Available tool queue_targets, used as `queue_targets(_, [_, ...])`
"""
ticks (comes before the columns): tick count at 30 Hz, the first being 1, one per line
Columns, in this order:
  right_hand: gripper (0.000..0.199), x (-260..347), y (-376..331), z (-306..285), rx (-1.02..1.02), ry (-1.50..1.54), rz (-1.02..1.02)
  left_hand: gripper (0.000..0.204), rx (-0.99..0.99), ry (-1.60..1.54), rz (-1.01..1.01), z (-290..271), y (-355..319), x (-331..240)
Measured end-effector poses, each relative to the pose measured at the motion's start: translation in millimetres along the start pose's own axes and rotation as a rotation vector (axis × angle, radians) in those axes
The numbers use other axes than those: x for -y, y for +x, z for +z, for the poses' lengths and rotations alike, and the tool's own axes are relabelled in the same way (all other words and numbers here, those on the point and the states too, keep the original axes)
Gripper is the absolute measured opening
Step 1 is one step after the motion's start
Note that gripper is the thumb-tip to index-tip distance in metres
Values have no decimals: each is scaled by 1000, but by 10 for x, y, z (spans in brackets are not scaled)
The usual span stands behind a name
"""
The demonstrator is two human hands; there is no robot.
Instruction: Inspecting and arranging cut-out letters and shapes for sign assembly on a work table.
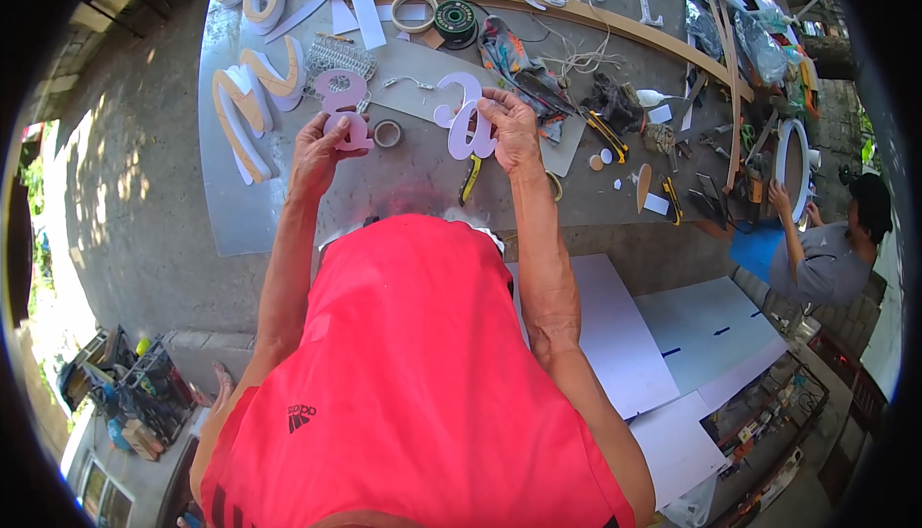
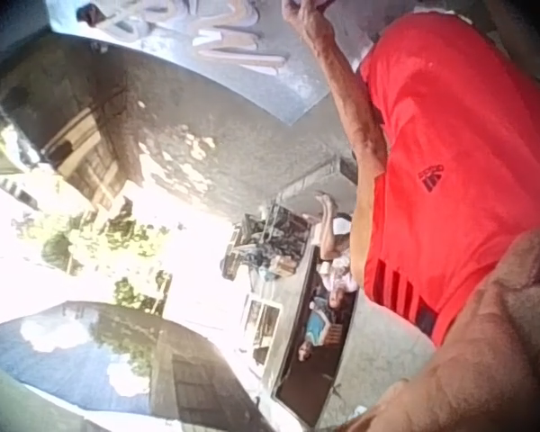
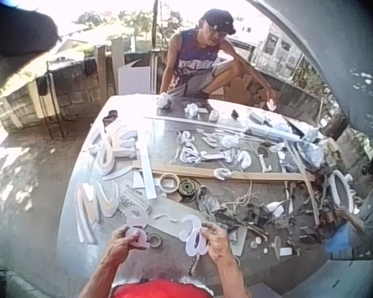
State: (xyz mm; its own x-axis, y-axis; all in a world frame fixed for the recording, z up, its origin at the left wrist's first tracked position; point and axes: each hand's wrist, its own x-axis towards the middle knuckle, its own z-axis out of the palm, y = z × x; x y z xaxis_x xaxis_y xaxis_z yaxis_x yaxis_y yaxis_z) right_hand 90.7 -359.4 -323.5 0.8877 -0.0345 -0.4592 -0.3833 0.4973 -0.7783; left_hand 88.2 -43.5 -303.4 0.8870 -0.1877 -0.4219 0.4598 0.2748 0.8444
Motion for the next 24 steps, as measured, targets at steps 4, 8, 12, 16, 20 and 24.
queue_targets(4, [32,131,-19,-29,39,103,-71,35,167,-139,20,381,402,-92])
queue_targets(8, [34,231,-59,-11,49,202,-147,39,237,-165,19,774,596,-65])
queue_targets(12, [35,183,-88,-91,69,190,-192,49,248,-255,69,1143,534,45])
queue_targets(16, [32,172,-202,1,51,175,-189,48,146,-201,157,1278,538,95])
queue_targets(20, [25,210,-251,-50,29,110,-67,48,101,-98,170,1137,558,79])
queue_targets(24, [21,208,-194,-200,-31,172,-117,47,71,-42,196,983,606,-43])
